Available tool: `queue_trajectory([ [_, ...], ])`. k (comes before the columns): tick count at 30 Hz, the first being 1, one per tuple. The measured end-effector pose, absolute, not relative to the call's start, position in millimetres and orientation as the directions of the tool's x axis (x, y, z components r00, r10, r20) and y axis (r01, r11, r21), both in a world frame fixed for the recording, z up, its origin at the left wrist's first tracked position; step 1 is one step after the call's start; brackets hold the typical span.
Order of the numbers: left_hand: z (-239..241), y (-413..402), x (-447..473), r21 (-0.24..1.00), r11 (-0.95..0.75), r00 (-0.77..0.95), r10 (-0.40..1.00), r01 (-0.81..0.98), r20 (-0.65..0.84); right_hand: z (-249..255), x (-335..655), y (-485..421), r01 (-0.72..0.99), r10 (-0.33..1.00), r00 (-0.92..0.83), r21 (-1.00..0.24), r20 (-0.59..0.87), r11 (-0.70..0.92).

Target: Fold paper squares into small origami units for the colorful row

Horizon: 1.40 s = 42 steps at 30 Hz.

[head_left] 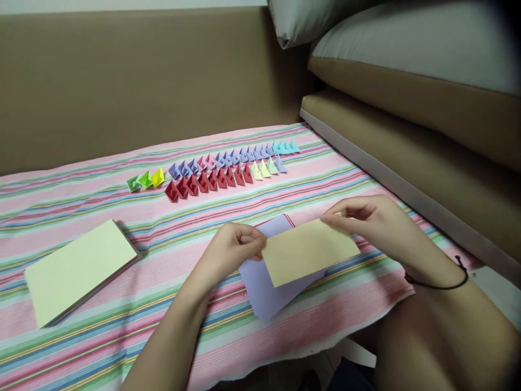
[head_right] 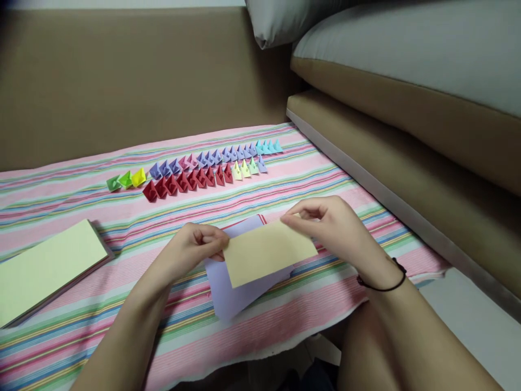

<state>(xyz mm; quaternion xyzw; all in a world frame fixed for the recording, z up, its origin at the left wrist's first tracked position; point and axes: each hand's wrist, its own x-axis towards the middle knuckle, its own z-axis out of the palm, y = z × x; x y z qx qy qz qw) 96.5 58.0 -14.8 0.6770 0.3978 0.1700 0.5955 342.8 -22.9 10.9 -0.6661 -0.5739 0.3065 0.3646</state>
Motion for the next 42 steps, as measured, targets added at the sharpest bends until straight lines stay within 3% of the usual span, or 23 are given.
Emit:
queue_trajectory([
  [4,-17,70,88,0.964,0.104,0.565,0.793,0.244,-0.229,11,356,-22,0.443,0.958,0.283,-0.893,0.05,-0.084],
  [9,-18,68,94,0.989,-0.013,0.429,0.902,0.147,-0.052,6,350,-16,0.137,0.952,0.305,-0.987,-0.038,-0.084],
  [14,-17,54,109,0.974,0.226,0.554,0.811,-0.003,-0.187,2,329,-13,-0.169,0.943,0.297,-0.98,-0.153,-0.106],
  [18,-21,55,108,0.958,0.272,0.55,0.815,-0.086,-0.182,0,322,-14,-0.131,0.959,0.209,-0.977,-0.191,-0.166],
  [24,-22,58,105,0.981,0.193,0.524,0.835,0.005,-0.167,-2,315,-15,0.064,0.928,-0.06,-0.929,-0.368,-0.364],
  [26,-20,57,106,0.982,0.189,0.545,0.823,0.0,-0.158,-5,310,-16,0.083,0.91,-0.068,-0.911,-0.409,-0.403],
  [31,-17,53,107,0.976,0.188,0.6,0.795,-0.108,-0.086,-12,296,-18,-0.101,0.929,0.03,-0.926,-0.368,-0.364],
  [35,-20,48,108,0.976,0.197,0.624,0.775,-0.091,-0.098,-17,288,-19,-0.233,0.939,-0.014,-0.912,-0.344,-0.337],
  [42,-19,47,107,0.976,0.212,0.618,0.773,-0.039,-0.144,-22,285,-19,-0.313,0.933,-0.08,-0.88,-0.352,-0.359],
])
